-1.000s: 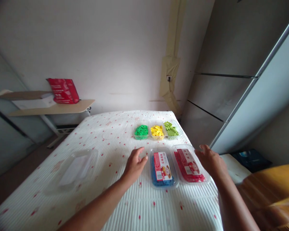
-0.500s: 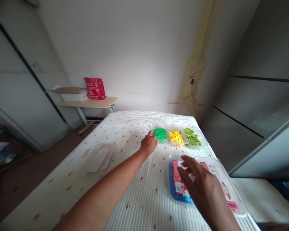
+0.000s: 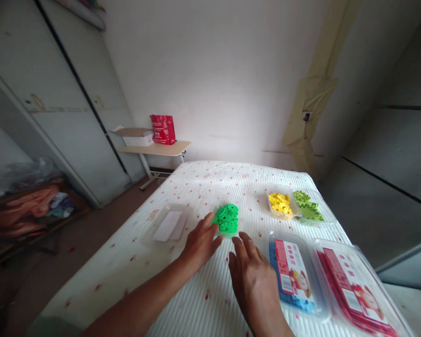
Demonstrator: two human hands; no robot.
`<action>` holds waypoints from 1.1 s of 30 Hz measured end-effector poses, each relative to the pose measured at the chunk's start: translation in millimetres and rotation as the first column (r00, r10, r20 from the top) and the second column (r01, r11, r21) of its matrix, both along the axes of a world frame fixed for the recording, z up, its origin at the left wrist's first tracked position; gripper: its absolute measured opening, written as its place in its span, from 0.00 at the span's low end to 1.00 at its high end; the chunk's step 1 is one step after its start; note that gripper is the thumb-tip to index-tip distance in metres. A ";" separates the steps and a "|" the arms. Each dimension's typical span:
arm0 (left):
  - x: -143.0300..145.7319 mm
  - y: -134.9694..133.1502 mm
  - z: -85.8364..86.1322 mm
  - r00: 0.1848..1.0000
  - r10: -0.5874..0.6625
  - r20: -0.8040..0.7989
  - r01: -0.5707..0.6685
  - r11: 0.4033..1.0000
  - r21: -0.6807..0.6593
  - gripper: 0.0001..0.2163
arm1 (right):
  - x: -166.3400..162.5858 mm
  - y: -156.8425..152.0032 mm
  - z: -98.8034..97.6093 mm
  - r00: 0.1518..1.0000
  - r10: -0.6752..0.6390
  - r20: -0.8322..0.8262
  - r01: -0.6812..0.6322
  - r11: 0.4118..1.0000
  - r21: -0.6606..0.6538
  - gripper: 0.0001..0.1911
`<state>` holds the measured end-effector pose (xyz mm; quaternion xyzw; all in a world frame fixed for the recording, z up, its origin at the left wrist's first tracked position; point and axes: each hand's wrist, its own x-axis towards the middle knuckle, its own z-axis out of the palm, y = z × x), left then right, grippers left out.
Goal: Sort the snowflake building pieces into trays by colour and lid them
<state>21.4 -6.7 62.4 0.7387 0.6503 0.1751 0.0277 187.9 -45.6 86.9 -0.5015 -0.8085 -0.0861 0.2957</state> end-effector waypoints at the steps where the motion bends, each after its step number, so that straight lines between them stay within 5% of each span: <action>1: -5.3 -10.9 -0.6 1.000 -0.011 0.001 0.011 1.000 0.013 0.10 | -2.2 1.5 -3.2 1.000 -0.014 0.026 0.014 1.000 -0.005 0.16; 9: -29.5 -61.3 -7.1 0.995 -0.073 0.064 0.068 0.994 0.083 0.07 | -15.1 -1.0 -23.8 0.990 0.094 0.107 -0.076 0.984 -0.161 0.16; 19: -66.4 -63.1 -12.0 0.996 -0.056 0.064 0.032 0.942 0.335 0.15 | -17.8 0.6 -37.4 0.981 0.186 0.059 -0.172 0.967 -0.189 0.09; 22: -95.9 -53.1 -9.5 0.993 0.080 0.085 -0.109 0.896 0.430 0.14 | -8.6 -7.4 -20.3 0.984 0.178 0.026 -0.175 0.980 -0.095 0.14; 24: -117.2 -44.8 -11.2 0.979 0.182 0.096 -0.205 0.868 0.452 0.14 | 8.7 -4.0 7.9 0.989 0.150 -0.005 -0.150 0.988 -0.035 0.16; 28: -147.4 -28.9 -18.9 0.947 0.294 0.132 -0.322 0.843 0.432 0.16 | 64.5 51.6 77.6 0.975 -0.194 0.108 0.202 0.977 -0.065 0.17; 30: -154.3 -24.0 -22.4 0.933 0.320 0.164 -0.360 0.826 0.434 0.16 | 93.5 98.5 97.2 0.875 -0.423 0.234 0.461 0.875 -0.145 0.19; 33: -159.0 -21.8 -28.3 0.915 0.349 0.201 -0.403 0.793 0.457 0.15 | 124.6 164.1 94.6 0.761 -0.524 0.383 0.645 0.677 -0.354 0.17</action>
